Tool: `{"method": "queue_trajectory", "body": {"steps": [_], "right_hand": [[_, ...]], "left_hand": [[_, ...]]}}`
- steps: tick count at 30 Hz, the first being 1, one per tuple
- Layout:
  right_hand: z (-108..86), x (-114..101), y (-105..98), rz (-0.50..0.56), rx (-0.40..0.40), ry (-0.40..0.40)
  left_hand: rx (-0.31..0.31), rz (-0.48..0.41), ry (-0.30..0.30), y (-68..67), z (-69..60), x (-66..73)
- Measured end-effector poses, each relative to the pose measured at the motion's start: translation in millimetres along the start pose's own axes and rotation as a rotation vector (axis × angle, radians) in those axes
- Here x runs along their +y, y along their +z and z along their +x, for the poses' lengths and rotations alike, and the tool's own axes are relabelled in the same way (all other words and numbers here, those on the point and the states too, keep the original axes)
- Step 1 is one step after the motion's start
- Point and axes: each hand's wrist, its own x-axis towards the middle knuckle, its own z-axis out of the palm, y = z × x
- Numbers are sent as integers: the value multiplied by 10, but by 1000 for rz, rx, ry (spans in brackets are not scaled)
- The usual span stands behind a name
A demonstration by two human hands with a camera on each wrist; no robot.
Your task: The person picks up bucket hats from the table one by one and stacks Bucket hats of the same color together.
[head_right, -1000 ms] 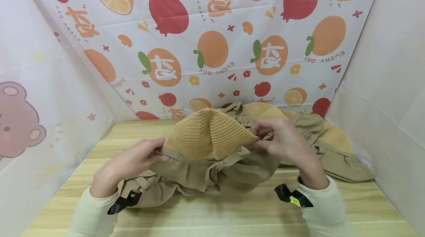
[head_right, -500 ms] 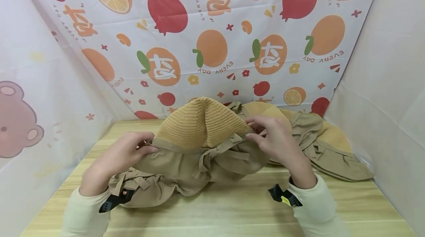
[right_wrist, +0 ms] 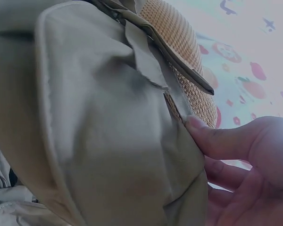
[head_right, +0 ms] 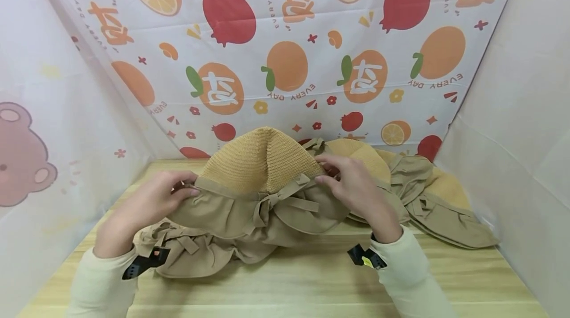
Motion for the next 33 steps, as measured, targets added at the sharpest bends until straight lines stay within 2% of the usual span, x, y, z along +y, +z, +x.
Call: {"method": "queue_trajectory", "body": {"steps": [6,15,24,27,33], "right_hand": [[46,-6,22,0,-39,6],[43,60,83,10,-47,-21],[124,58,169,-12,-76,-4],[176,25,208,-15,-93,26],[347,-64,328,4,-135,80]], "left_hand": [[-6,4,16,-31,22,-33],[-32,19,37,-44,53,-76],[-43,33,30,-76,56,-167],[-31,51,38,-92,44,-218],[41,72,61,-146,4,-381]]}}
